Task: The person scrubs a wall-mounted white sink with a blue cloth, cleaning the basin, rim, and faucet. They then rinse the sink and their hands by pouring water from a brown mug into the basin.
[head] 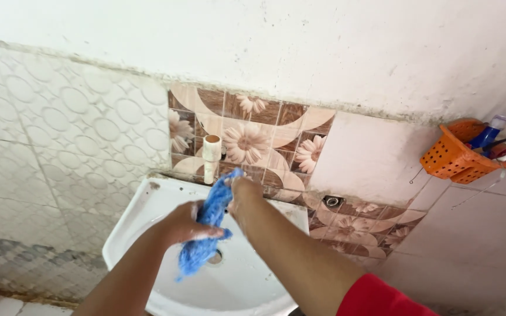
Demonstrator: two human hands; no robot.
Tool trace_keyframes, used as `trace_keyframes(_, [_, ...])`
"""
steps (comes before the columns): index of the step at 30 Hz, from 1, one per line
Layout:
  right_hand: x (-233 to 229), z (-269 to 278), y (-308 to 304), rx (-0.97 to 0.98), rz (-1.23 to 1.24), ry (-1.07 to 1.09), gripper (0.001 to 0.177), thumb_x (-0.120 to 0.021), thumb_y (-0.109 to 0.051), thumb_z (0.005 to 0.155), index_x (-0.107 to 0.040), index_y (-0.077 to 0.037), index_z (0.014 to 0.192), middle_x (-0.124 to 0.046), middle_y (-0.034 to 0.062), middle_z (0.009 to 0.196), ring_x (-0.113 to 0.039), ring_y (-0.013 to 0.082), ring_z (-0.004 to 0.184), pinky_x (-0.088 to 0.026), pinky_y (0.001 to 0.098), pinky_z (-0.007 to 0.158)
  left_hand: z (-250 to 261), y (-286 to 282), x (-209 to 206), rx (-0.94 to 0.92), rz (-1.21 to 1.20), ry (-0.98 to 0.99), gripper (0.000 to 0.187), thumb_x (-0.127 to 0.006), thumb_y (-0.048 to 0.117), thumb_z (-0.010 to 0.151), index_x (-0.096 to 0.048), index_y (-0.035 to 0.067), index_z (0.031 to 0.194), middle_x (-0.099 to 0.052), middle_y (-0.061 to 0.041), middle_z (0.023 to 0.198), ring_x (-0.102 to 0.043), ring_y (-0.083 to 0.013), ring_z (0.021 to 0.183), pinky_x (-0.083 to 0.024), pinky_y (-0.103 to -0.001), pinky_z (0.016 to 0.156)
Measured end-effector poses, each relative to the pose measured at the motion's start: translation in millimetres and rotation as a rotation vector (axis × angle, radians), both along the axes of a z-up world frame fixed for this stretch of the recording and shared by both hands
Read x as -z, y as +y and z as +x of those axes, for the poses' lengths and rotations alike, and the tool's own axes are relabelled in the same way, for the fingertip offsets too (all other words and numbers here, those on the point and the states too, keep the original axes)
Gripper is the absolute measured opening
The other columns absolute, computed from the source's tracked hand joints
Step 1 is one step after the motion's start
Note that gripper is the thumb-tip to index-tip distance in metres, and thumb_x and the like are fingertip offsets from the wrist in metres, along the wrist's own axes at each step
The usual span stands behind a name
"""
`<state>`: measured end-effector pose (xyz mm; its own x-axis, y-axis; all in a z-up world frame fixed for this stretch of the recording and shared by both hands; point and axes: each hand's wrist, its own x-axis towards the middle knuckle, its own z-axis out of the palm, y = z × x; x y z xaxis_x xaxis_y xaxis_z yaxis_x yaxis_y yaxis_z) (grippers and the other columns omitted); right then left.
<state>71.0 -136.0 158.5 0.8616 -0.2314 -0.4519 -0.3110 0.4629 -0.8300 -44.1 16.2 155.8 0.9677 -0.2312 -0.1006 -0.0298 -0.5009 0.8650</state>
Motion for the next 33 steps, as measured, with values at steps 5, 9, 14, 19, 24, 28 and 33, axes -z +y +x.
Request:
trace_keyframes(5, [-35, -11, -43, -0.577, -0.331, -0.100, 0.033, -0.071, -0.010, 0.088, -0.067, 0.009, 0.115, -0.072, 0.0244, 0.109, -0.074, 0.0351, 0.098, -0.064, 0.0448, 0.087, 10, 16, -21, -0.229, 0.091, -0.046, 0.067, -0.082, 0.035, 0.071, -0.065, 0.007, 0.129, -0.077, -0.017, 0.108, -0.075, -0.0292, 0.099, -0.057, -0.041, 0.090])
trace_keyframes(9, [-82, -35, -70, -1.153, -0.496, 0.105, 0.047, -0.074, -0.020, 0.087, -0.061, -0.005, 0.130, -0.051, 0.0185, 0.145, -0.054, 0.0407, 0.132, -0.054, 0.0603, 0.099, 20, 15, -11, -0.372, 0.315, -0.218, 0.077, -0.080, 0.030, 0.078, -0.048, 0.004, 0.143, -0.072, -0.024, 0.114, -0.070, -0.0383, 0.108, -0.054, -0.044, 0.094])
trace_keyframes(14, [-60, -34, -50, -0.830, -0.339, -0.092, 0.060, -0.063, -0.039, 0.091, -0.047, -0.025, 0.147, -0.041, 0.0184, 0.154, -0.045, 0.0436, 0.134, -0.047, 0.0631, 0.092, 29, -32, -5, -0.353, 0.379, -0.372, 0.087, -0.077, 0.025, 0.079, -0.038, 0.006, 0.154, -0.072, -0.023, 0.117, -0.067, -0.0378, 0.113, -0.052, -0.045, 0.098])
trace_keyframes(19, [25, 0, -27, -0.418, -0.953, -0.580, 0.068, -0.070, -0.028, 0.091, -0.040, -0.016, 0.151, -0.063, 0.0237, 0.127, -0.064, 0.0408, 0.115, -0.052, 0.0483, 0.095, 22, -30, 9, 0.001, -0.087, -0.245, 0.070, -0.082, 0.023, 0.075, -0.056, 0.009, 0.138, -0.071, -0.011, 0.126, -0.066, -0.0230, 0.109, -0.056, -0.038, 0.093])
trace_keyframes(24, [35, -20, -54, -0.577, -1.244, -0.764, 0.054, -0.074, -0.025, 0.086, -0.058, -0.009, 0.135, -0.072, 0.0220, 0.108, -0.070, 0.0398, 0.102, -0.053, 0.0454, 0.093, 17, 44, 33, -0.244, 0.162, -0.237, 0.046, -0.074, 0.019, 0.080, -0.070, 0.014, 0.125, -0.076, -0.004, 0.122, -0.071, -0.0256, 0.106, -0.057, -0.037, 0.092])
trace_keyframes(28, [24, -45, -29, -0.598, -1.274, -0.814, 0.043, -0.080, -0.027, 0.081, -0.069, -0.010, 0.119, -0.074, 0.0181, 0.100, -0.069, 0.0381, 0.098, -0.053, 0.0450, 0.089, 14, 90, 55, -0.492, 0.286, -0.269, 0.041, -0.068, 0.020, 0.086, -0.069, 0.015, 0.127, -0.074, -0.009, 0.127, -0.071, -0.0303, 0.114, -0.054, -0.040, 0.102])
trace_keyframes(33, [29, -57, 15, -0.518, -1.242, -0.931, 0.041, -0.080, -0.015, 0.076, -0.069, -0.007, 0.115, -0.064, 0.0178, 0.110, -0.066, 0.0355, 0.101, -0.054, 0.0424, 0.090, 38, 127, 86, -0.454, 0.744, -0.422, 0.070, -0.071, 0.021, 0.082, -0.047, 0.012, 0.147, -0.049, -0.015, 0.149, -0.045, -0.0318, 0.137, -0.041, -0.042, 0.113])
